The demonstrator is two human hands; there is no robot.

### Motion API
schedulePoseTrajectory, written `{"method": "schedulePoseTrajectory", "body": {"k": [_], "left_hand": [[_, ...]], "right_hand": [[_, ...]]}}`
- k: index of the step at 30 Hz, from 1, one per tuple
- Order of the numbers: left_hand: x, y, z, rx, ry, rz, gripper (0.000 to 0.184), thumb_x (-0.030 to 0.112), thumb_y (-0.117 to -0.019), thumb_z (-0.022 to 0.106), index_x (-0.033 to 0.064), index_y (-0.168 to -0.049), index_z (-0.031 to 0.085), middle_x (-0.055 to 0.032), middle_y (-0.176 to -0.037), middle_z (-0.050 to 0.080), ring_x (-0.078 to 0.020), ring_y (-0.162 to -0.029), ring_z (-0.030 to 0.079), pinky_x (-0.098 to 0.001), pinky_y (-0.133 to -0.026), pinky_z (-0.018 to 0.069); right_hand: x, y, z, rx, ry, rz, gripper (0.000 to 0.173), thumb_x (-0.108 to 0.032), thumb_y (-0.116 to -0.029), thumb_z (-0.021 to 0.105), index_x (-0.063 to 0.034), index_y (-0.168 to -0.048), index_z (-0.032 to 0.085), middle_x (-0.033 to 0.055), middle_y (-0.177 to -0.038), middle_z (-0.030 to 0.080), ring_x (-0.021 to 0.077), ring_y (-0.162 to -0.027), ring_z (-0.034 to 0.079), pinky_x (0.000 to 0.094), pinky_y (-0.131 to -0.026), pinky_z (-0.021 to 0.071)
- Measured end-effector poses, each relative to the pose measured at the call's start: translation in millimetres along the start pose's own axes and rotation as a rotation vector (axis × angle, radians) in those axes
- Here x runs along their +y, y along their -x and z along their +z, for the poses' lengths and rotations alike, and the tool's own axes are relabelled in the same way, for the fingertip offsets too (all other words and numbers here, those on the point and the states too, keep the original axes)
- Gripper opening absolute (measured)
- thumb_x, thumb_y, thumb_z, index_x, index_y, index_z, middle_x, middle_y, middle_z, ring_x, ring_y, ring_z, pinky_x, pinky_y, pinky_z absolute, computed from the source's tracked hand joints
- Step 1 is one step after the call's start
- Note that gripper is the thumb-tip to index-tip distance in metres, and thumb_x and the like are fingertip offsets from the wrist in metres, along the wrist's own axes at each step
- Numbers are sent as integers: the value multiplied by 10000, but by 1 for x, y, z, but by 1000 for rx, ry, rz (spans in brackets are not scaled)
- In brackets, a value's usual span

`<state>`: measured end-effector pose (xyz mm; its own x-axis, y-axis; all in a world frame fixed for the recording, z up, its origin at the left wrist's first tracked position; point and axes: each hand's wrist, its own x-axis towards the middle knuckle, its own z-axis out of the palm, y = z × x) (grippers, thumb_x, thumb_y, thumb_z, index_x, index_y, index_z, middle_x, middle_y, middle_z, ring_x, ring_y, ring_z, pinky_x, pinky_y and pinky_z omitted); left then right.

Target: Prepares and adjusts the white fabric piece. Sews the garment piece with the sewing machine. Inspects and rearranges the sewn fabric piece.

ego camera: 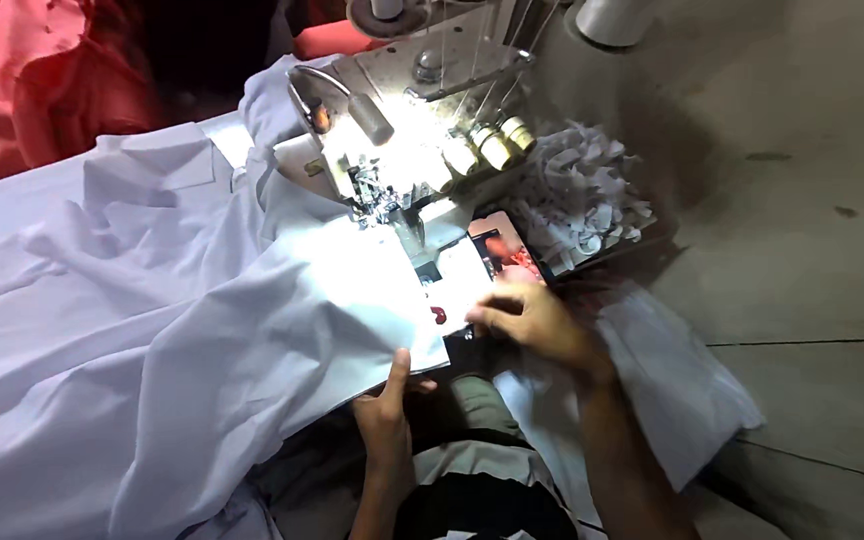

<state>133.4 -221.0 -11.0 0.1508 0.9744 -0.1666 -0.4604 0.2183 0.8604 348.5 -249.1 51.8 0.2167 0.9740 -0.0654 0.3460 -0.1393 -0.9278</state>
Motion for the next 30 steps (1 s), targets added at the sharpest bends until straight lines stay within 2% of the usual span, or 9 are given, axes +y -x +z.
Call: {"method": "schedulePoseTrajectory", "body": {"k": [3,5,7,12,15,17,20,22,30], "left_hand": [[-4,-1,-3,-18,-19,46,69,-1,-974,615,-26,-1036,635,-107,-742,742,-190,-543,710,-321,-530,637],[-6,-1,-4,-23,-24,56,64,4,-977,615,-24,-1031,634,-103,-726,735,-183,-529,700,-312,-520,630],[-5,-1,-5,-27,-30,56,66,14,-975,616,-18,-1027,641,-97,-714,729,-172,-519,691,-299,-512,622],[-5,-1,-9,-74,-25,56,68,31,-1000,592,-5,-1035,637,-117,-736,746,-166,-544,707,-268,-511,609],[-3,-1,-9,-85,-36,33,68,24,-1012,567,1,-1020,631,-116,-728,753,-161,-548,716,-255,-525,610],[-4,-1,-12,-97,-41,29,73,23,-1016,558,-2,-1017,626,-121,-725,752,-163,-550,716,-252,-521,606],[-5,-2,-16,-126,-42,30,103,52,-1032,552,-1,-1010,637,-133,-719,750,-162,-547,712,-247,-521,596],[-7,-2,-18,-143,-40,25,139,64,-1042,534,1,-996,649,-134,-719,751,-158,-555,714,-245,-535,597],[-13,-4,-30,-313,-14,73,196,226,-1051,574,83,-980,689,-109,-751,754,-159,-621,729,-256,-614,612]], "right_hand": [[14,-20,-67,123,226,-188,149,-197,-1002,632,-98,-1016,743,-21,-888,732,64,-764,689,260,-692,602],[29,-37,-101,119,256,-286,164,-201,-1011,599,-106,-1045,729,-18,-983,717,57,-822,676,228,-706,586],[48,-49,-115,85,201,-291,190,-158,-1017,552,-74,-1061,716,2,-1062,684,51,-890,639,213,-763,552],[69,-59,-111,28,296,-329,153,-158,-1000,624,-69,-993,748,7,-1046,668,-10,-908,610,161,-810,524],[61,-58,-111,-10,311,-302,261,-165,-1006,612,-82,-1224,730,49,-1255,634,49,-1075,606,209,-915,516],[62,-58,-118,2,238,-300,318,-179,-1038,558,-91,-1323,668,14,-1321,646,33,-1143,619,210,-974,525],[63,-60,-129,68,102,-272,334,-220,-1063,477,-143,-1343,642,-21,-1146,675,27,-835,610,186,-702,523],[59,-63,-141,111,90,-247,343,-218,-1071,462,-128,-1361,623,6,-1112,683,59,-782,609,215,-657,524],[44,-81,-185,335,494,-113,263,-185,-1031,614,-67,-1258,676,119,-1050,715,199,-874,692,400,-804,585]]}}
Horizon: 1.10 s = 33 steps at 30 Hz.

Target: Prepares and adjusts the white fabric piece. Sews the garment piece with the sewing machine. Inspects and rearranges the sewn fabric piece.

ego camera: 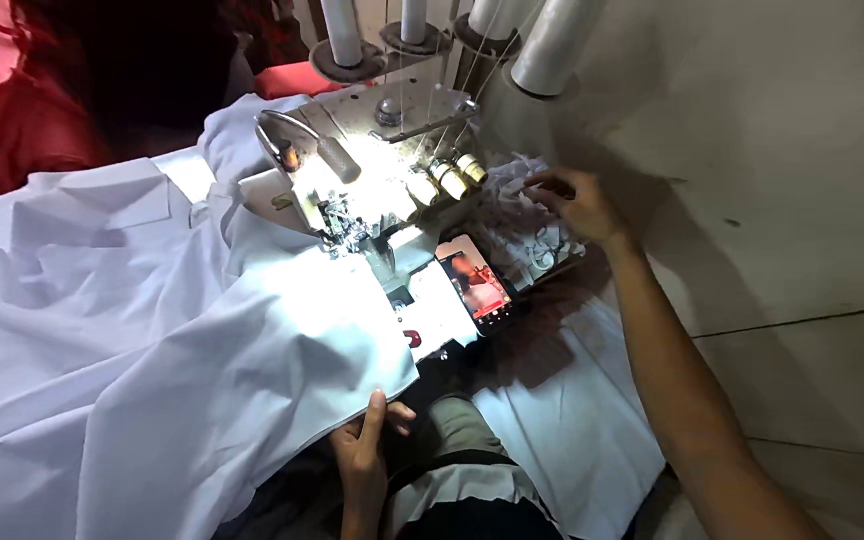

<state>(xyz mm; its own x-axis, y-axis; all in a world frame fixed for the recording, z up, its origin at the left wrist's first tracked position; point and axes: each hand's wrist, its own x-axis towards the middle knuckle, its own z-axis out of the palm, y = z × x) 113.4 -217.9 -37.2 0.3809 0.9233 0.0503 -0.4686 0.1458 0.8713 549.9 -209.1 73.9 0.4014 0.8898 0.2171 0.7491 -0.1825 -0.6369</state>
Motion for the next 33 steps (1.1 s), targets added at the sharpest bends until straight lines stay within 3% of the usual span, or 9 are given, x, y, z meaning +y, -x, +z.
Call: {"method": "schedulePoseTrajectory", "body": {"k": [3,6,11,19,22,25,27,29,33], "left_hand": [[-9,-1,-15,-223,-178,41,250,344,-1033,599,144,-1106,729,-36,-872,769,-129,-719,730,-257,-688,619],[-22,-7,-25,-471,-449,17,253,257,-1037,591,93,-1194,703,-13,-982,750,-111,-791,717,-278,-711,627],[-52,-4,-31,-731,-776,-351,257,216,-1049,561,100,-1243,683,-55,-1112,725,-109,-965,699,-331,-913,574],[-56,-7,-36,-704,-744,-530,291,236,-1073,514,96,-1256,691,-63,-1185,711,-104,-1061,673,-330,-993,529],[-58,-7,-37,-717,-730,-517,285,217,-1069,517,81,-1251,688,-77,-1174,710,-115,-1045,674,-338,-980,534],[-58,-7,-38,-729,-743,-531,289,230,-1068,521,95,-1262,686,-66,-1180,709,-110,-1058,670,-336,-989,528],[-57,-7,-38,-734,-751,-537,290,242,-1069,521,108,-1267,686,-55,-1181,708,-102,-1054,667,-331,-985,527],[-57,-8,-39,-735,-742,-538,289,245,-1068,525,110,-1267,686,-51,-1174,708,-93,-1040,667,-321,-975,529],[-59,-8,-39,-746,-736,-527,281,238,-1064,533,110,-1262,685,-51,-1110,708,-92,-975,663,-305,-923,536]], "right_hand": [[6,-9,-1,7,108,53,247,-170,-1005,657,-54,-1220,695,147,-1060,718,254,-902,700,462,-839,579],[-2,-15,8,-38,145,138,225,-215,-963,729,-67,-1132,722,127,-1026,727,256,-912,703,494,-859,572],[-16,-21,8,-16,182,146,237,-130,-923,747,-60,-1148,716,141,-975,716,286,-848,687,526,-799,563],[-55,-29,-50,371,-122,-89,216,-136,-976,663,-9,-1150,683,93,-1054,701,121,-901,670,312,-839,574],[-50,-42,-58,413,-183,-99,220,-133,-988,633,-6,-1168,642,73,-1074,673,129,-882,673,337,-809,600],[-50,-47,-55,197,243,71,271,-55,-984,570,-25,-1228,683,204,-1177,676,309,-992,680,508,-885,560],[-44,-50,-42,-3,436,133,238,-58,-949,644,-57,-1169,733,262,-1195,639,436,-1109,622,652,-950,491],[-39,-51,-26,-110,465,58,182,-145,-973,680,-85,-1130,752,233,-1167,655,430,-1126,607,634,-979,473],[-34,-47,-3,-318,297,-77,235,-143,-909,767,-71,-1130,735,147,-1031,720,313,-921,695,544,-868,560]]}}
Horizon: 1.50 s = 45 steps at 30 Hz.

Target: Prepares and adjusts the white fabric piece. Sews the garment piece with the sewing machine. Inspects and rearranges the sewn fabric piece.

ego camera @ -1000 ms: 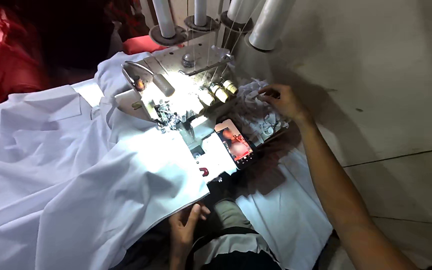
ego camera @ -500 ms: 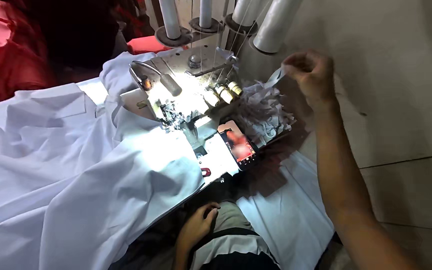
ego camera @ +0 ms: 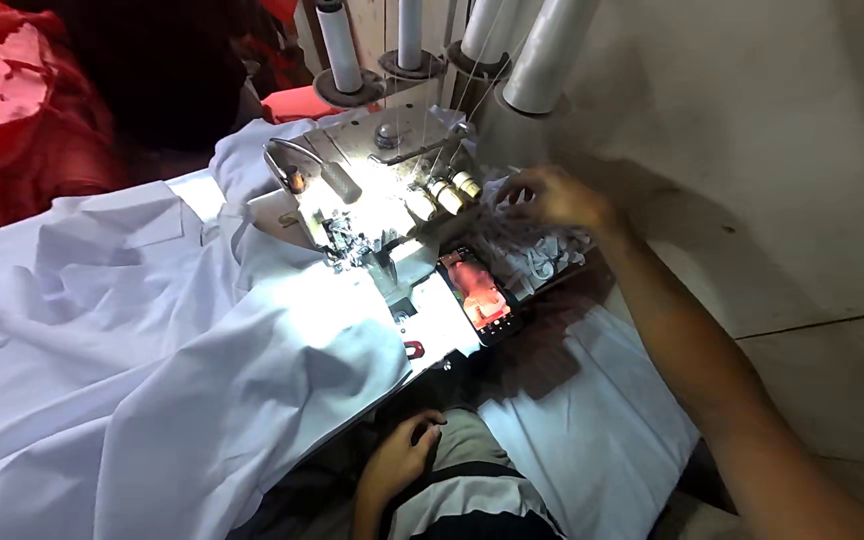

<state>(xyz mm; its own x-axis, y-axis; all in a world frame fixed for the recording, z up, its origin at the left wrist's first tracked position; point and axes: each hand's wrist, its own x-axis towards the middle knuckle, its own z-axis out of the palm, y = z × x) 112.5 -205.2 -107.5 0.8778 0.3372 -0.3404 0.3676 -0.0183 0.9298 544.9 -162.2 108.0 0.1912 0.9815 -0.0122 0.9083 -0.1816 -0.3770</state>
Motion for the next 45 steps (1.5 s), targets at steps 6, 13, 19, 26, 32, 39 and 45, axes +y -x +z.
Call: {"method": "schedulePoseTrajectory", "body": {"k": [6,13,19,26,32,39,45], "left_hand": [[-2,-1,1,5,1,4,283,241,-1068,523,112,-1258,688,-45,-1137,708,-80,-1011,658,-299,-953,525],[-2,-2,1,2,-6,-24,287,259,-1073,513,132,-1256,695,-27,-1176,707,-76,-1059,655,-312,-991,516],[-1,-2,0,6,6,-44,296,258,-1069,522,115,-1263,693,-50,-1183,706,-102,-1081,656,-340,-1010,512],[-3,-2,0,18,-5,-35,285,257,-1071,520,124,-1246,701,-31,-1174,712,-84,-1085,655,-320,-1015,508],[-3,-3,-1,13,-8,-28,276,259,-1069,526,131,-1240,700,-22,-1166,707,-75,-1068,652,-311,-1002,511],[-3,-2,0,19,-7,-41,278,265,-1069,524,148,-1250,700,-12,-1164,710,-69,-1059,655,-309,-993,516],[-3,-2,0,25,1,-20,275,249,-1069,526,127,-1245,699,-18,-1168,708,-73,-1054,654,-310,-990,517]], "right_hand": [[25,1,17,73,105,-132,133,-126,-890,755,-62,-1002,725,153,-989,683,369,-1018,627,573,-923,500],[-14,18,-40,462,-33,-27,279,-281,-1013,652,-34,-1110,735,134,-944,729,207,-807,700,430,-801,590],[17,17,-42,184,74,148,231,-186,-1036,604,4,-1028,736,214,-966,706,358,-908,682,604,-865,521],[33,27,-7,192,276,424,377,-119,-934,705,5,-1269,582,307,-1088,656,524,-1020,646,716,-838,497],[36,32,23,135,96,144,183,-209,-979,683,-65,-1067,753,181,-1037,672,351,-965,660,586,-862,535],[44,30,25,172,85,227,298,-202,-926,753,-83,-1192,689,162,-1066,702,370,-1002,672,627,-884,526],[35,29,6,268,-208,307,497,-117,-962,714,-71,-1398,481,200,-996,695,328,-844,705,539,-797,581]]}}
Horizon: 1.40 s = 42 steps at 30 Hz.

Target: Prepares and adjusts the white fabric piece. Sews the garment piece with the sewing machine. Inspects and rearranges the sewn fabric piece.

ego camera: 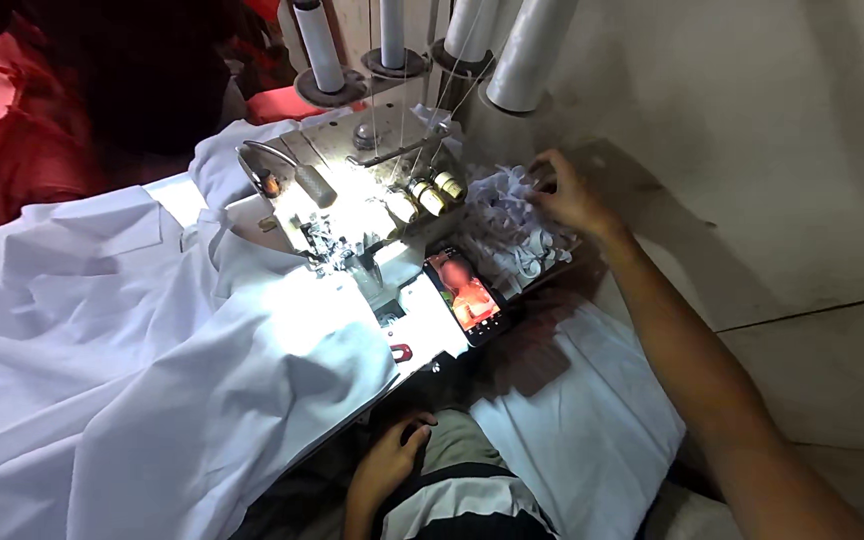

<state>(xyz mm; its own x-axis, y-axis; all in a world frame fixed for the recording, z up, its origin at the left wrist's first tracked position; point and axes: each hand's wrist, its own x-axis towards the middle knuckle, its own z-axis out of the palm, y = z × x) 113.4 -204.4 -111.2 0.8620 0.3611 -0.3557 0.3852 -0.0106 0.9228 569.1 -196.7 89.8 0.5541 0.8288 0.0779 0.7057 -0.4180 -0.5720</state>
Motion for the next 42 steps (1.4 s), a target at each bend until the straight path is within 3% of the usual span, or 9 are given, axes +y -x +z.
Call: {"method": "schedulePoseTrajectory", "body": {"k": [5,11,16,22,25,31,33,38,42], "left_hand": [[0,2,-2,5,27,-19,270,261,-1066,531,137,-1237,700,-5,-1141,706,-68,-995,656,-302,-926,535],[6,5,-3,-24,59,-39,284,258,-1073,521,120,-1260,684,-40,-1116,704,-91,-969,658,-316,-919,539],[6,8,-4,-27,63,-49,314,269,-1082,502,95,-1284,668,-88,-1157,699,-145,-1011,660,-369,-957,527],[8,7,0,4,41,-20,328,278,-1076,512,79,-1275,680,-106,-1206,704,-170,-1108,666,-407,-1032,505],[11,3,0,-31,31,100,310,199,-1092,465,44,-1275,661,-124,-1154,706,-188,-1026,680,-406,-974,534],[92,-12,4,15,69,628,214,64,-1050,530,-15,-1176,684,-130,-1085,695,-178,-931,687,-349,-859,592],[139,-21,-1,-39,122,710,207,31,-1037,541,-45,-1198,646,-139,-1076,685,-170,-908,682,-343,-840,597],[246,-79,-15,7,29,770,297,88,-1034,546,-67,-1285,577,-149,-1200,655,-145,-926,674,-307,-806,592],[290,-149,-17,204,-161,489,397,246,-1061,544,23,-1389,523,-141,-1235,672,-227,-961,712,-439,-855,599]], "right_hand": [[12,0,15,-29,177,-171,207,-61,-985,618,-79,-1180,684,163,-1054,701,334,-944,691,591,-862,552],[-2,20,28,99,420,-220,244,-289,-964,717,-118,-1138,733,201,-1196,642,421,-1050,645,648,-825,529],[-9,11,32,1,586,-212,222,-193,-898,784,-14,-1020,736,283,-1166,637,507,-1120,598,709,-900,478],[-25,10,6,171,332,-258,240,-164,-1004,656,9,-1163,704,299,-1206,636,532,-1120,600,729,-896,473],[-26,9,-6,193,82,-177,279,-236,-1030,638,9,-1152,694,274,-1025,676,408,-886,648,617,-821,506],[-21,14,-4,195,-231,-104,269,-193,-1016,656,53,-1121,684,215,-1003,682,251,-872,645,494,-848,541],[-23,18,0,191,-376,-56,244,-191,-1020,637,28,-1117,682,115,-990,669,126,-849,616,375,-827,551],[-17,29,4,133,-596,-7,242,-232,-1024,635,-31,-1146,691,22,-965,684,51,-796,628,281,-763,566],[-11,43,7,97,-588,-7,239,-268,-1023,643,-86,-1169,692,23,-969,693,76,-780,643,282,-746,572]]}}
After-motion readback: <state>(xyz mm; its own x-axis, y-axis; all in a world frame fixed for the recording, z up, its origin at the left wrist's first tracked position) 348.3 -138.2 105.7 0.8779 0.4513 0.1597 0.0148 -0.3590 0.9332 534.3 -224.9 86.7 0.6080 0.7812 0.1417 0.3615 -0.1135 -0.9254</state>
